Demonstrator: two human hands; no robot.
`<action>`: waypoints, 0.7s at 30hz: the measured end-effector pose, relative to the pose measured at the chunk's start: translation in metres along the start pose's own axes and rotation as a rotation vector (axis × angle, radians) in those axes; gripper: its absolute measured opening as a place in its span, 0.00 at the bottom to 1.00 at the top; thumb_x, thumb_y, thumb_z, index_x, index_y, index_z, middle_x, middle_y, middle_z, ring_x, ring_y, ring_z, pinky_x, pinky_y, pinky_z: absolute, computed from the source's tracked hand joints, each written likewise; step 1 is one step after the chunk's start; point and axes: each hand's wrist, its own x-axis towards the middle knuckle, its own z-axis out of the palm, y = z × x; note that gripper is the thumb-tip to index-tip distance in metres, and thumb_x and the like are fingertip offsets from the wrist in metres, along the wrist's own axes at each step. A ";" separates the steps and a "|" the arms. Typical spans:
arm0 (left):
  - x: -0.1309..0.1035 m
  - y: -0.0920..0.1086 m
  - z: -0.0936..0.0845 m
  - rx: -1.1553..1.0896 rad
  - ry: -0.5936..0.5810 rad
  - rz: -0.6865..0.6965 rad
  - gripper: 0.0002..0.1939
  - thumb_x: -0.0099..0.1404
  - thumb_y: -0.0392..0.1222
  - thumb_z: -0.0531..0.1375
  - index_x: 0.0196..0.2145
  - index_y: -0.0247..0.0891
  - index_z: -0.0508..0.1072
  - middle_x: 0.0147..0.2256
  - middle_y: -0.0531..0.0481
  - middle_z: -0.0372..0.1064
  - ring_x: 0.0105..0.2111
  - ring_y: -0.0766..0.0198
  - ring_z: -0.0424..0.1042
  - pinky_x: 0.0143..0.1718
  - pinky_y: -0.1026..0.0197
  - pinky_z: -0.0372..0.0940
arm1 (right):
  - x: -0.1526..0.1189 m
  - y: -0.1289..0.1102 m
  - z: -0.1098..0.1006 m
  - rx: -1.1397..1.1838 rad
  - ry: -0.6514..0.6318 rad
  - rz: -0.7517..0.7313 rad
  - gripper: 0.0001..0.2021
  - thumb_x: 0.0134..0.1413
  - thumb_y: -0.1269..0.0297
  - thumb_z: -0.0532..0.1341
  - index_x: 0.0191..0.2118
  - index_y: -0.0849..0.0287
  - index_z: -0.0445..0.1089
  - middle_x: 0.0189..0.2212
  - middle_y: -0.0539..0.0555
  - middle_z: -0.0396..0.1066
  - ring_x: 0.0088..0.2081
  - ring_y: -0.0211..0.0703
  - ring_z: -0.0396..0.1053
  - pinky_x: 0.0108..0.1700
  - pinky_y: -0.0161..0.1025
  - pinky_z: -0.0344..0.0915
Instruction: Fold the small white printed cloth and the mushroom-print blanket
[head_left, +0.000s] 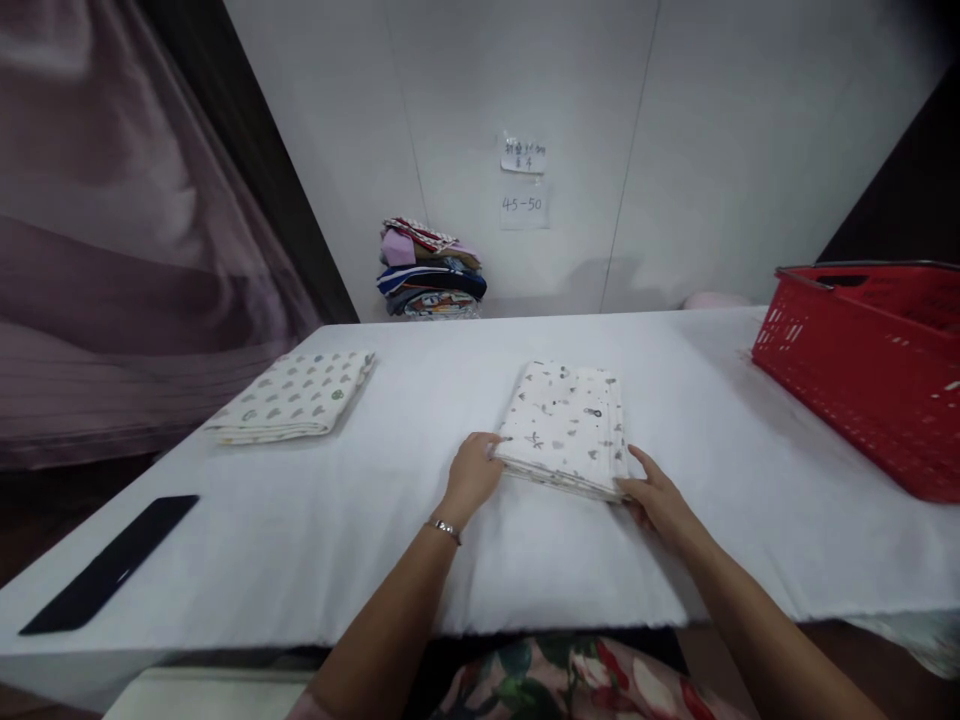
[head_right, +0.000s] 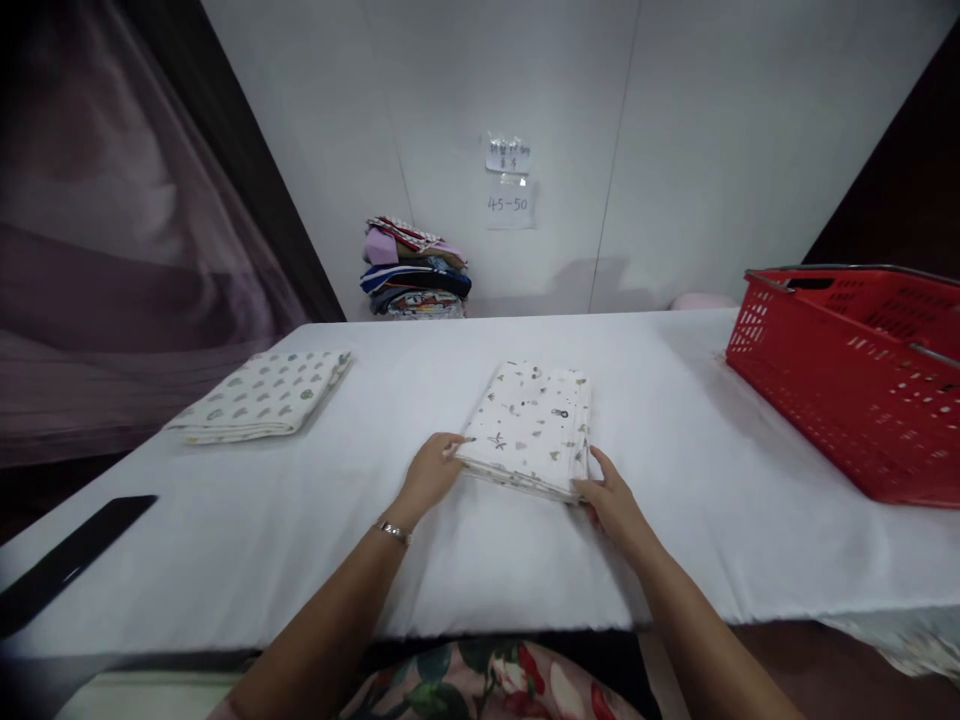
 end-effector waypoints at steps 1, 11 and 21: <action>0.002 0.008 -0.003 -0.025 0.015 0.044 0.19 0.55 0.30 0.52 0.44 0.41 0.69 0.48 0.49 0.66 0.49 0.60 0.64 0.49 0.57 0.61 | 0.000 0.000 0.000 0.006 -0.003 0.005 0.38 0.48 0.59 0.58 0.64 0.59 0.43 0.11 0.42 0.58 0.12 0.34 0.53 0.15 0.30 0.47; 0.042 0.037 0.020 0.322 -0.412 0.240 0.31 0.63 0.58 0.45 0.60 0.43 0.53 0.64 0.48 0.39 0.64 0.54 0.36 0.61 0.42 0.38 | -0.001 0.006 0.001 -0.026 0.016 -0.028 0.38 0.48 0.60 0.59 0.64 0.60 0.45 0.13 0.42 0.59 0.13 0.34 0.54 0.16 0.30 0.49; 0.056 0.022 0.023 0.322 -0.478 0.220 0.37 0.61 0.63 0.46 0.62 0.42 0.51 0.65 0.45 0.36 0.64 0.50 0.34 0.59 0.39 0.39 | -0.007 -0.003 0.003 -0.028 -0.001 -0.009 0.38 0.48 0.63 0.57 0.64 0.59 0.43 0.12 0.42 0.60 0.14 0.35 0.57 0.16 0.29 0.51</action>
